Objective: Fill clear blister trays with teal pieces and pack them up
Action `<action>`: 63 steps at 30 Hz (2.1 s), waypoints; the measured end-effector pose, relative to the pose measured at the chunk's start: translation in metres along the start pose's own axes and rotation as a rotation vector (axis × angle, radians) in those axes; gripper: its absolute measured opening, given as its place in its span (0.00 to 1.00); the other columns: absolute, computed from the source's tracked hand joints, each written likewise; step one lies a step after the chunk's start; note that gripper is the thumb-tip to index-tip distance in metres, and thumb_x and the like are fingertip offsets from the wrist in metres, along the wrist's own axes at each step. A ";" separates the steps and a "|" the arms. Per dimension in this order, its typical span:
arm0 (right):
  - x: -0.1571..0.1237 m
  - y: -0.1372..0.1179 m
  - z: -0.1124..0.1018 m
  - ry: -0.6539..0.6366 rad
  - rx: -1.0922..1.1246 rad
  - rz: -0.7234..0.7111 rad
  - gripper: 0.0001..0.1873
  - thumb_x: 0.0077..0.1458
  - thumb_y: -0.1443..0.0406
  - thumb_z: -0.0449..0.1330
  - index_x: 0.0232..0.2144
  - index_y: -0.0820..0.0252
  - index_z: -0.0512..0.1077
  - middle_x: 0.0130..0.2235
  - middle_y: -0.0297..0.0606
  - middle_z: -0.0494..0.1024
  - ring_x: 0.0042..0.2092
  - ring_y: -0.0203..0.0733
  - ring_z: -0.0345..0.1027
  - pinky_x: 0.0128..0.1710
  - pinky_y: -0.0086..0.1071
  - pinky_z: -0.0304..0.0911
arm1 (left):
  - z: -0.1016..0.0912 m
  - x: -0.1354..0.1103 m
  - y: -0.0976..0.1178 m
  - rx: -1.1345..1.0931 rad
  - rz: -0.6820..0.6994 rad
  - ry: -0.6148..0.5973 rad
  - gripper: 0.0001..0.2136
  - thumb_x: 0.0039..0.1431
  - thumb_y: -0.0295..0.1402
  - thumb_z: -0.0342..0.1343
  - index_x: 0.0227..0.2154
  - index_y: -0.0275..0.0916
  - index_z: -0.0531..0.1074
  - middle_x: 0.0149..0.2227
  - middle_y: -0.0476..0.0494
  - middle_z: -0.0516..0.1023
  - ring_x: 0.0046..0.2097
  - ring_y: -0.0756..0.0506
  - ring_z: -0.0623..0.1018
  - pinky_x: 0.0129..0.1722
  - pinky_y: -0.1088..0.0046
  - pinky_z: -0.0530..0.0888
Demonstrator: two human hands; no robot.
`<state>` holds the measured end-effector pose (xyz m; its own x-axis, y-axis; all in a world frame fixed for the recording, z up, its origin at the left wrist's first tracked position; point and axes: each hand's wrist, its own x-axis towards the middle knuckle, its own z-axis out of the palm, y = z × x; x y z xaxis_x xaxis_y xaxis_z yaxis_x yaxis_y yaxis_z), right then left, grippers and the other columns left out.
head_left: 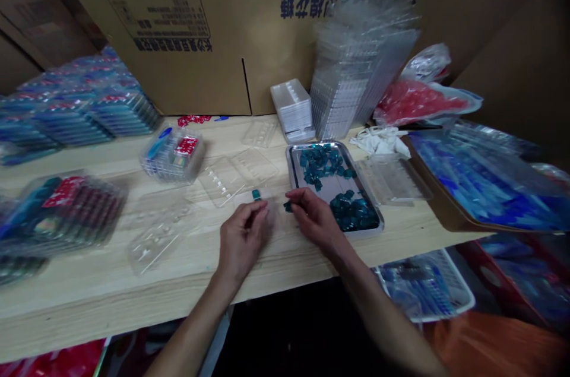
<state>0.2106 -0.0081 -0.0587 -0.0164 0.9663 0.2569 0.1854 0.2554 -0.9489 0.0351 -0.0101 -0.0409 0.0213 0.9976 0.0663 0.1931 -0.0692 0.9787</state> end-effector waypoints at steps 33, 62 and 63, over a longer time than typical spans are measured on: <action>-0.010 -0.018 0.029 -0.080 -0.296 -0.039 0.05 0.56 0.71 0.53 0.33 0.56 0.65 0.29 0.34 0.75 0.31 0.39 0.71 0.32 0.30 0.62 | -0.008 -0.012 0.007 -0.529 -0.414 -0.115 0.13 0.48 0.34 0.69 0.37 0.35 0.82 0.38 0.41 0.83 0.39 0.48 0.80 0.43 0.76 0.75; -0.006 -0.010 -0.055 -0.261 -1.223 0.144 0.13 0.55 0.71 0.56 0.43 0.65 0.74 0.44 0.53 0.76 0.49 0.60 0.65 0.47 0.48 0.53 | -0.014 0.003 -0.045 0.579 0.550 -0.086 0.10 0.63 0.30 0.53 0.44 0.40 0.77 0.46 0.40 0.76 0.43 0.46 0.79 0.40 0.71 0.78; -0.006 -0.009 -0.054 -0.231 -1.197 0.138 0.13 0.56 0.71 0.55 0.43 0.65 0.74 0.43 0.52 0.77 0.49 0.59 0.65 0.48 0.48 0.52 | -0.012 0.002 -0.038 0.530 0.512 -0.068 0.09 0.63 0.32 0.54 0.42 0.40 0.77 0.47 0.39 0.75 0.44 0.46 0.79 0.41 0.70 0.78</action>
<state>0.2625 -0.0182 -0.0416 -0.0765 0.9970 0.0135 0.9828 0.0777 -0.1673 0.0157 -0.0052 -0.0757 0.2935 0.8376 0.4607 0.5896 -0.5380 0.6024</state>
